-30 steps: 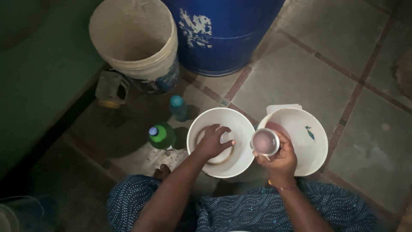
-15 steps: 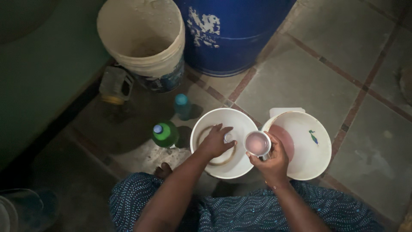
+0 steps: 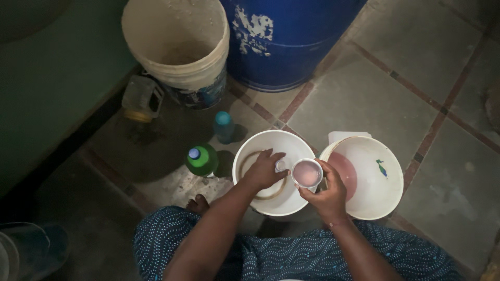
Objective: The person pours a pink liquid from a small bottle into a cup, then transfers the liquid into a larger white bucket. The person repeats this process multiple times, refilling the cup from the bottle and pouring it into the bucket.
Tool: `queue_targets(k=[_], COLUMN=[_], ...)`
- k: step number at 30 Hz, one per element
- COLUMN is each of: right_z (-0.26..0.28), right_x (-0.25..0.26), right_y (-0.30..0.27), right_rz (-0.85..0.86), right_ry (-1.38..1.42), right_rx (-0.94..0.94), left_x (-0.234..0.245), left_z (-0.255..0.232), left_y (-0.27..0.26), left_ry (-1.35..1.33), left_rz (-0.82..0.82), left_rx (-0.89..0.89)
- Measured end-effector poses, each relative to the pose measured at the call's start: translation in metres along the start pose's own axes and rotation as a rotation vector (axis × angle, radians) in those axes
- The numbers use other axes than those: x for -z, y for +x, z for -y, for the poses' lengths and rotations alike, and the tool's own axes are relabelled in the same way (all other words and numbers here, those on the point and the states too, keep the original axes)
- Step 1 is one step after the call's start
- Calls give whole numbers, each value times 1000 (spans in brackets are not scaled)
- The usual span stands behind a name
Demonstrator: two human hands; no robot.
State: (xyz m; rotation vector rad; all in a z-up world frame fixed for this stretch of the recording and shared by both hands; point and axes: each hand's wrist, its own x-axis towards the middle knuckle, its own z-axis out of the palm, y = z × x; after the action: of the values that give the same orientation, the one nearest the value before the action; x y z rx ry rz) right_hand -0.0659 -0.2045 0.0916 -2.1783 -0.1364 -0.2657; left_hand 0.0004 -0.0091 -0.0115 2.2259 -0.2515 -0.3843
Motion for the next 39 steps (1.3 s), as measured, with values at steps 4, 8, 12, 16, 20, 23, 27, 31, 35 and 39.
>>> queue_targets(k=[4,8,12,16,20,23,27,31,35,39], right_z=[2,2,2,2,4,6,9,13,17,20], right_x=[-1,-2,-3,-3,-2,0,2,5,7,9], right_y=[0,2,4,3,2,4,5,8,10,12], right_rz=[7,14,26,34,47,58,46,50,51,68], right_ry=[-8,-20,-18,-6,18,-9,-84,-110,-158,-141], right_rx=[-24,-14,-27,-30,-38,-49,-2,14,55,75], left_x=[0,-3,-5,-3,-2,-2,-3,-4,0,2], left_z=[2,4,6,4,3,3,4,3,0,-3], left_y=[1,2,3,4,3,2,3,2,2,1], left_ry=[8,16,24,25,15,17,15,12,23,26], left_rz=[7,20,15,27,22,27,20,8,25,40], left_rx=[-5,-9,-5,6,3,6,10,9,19,27])
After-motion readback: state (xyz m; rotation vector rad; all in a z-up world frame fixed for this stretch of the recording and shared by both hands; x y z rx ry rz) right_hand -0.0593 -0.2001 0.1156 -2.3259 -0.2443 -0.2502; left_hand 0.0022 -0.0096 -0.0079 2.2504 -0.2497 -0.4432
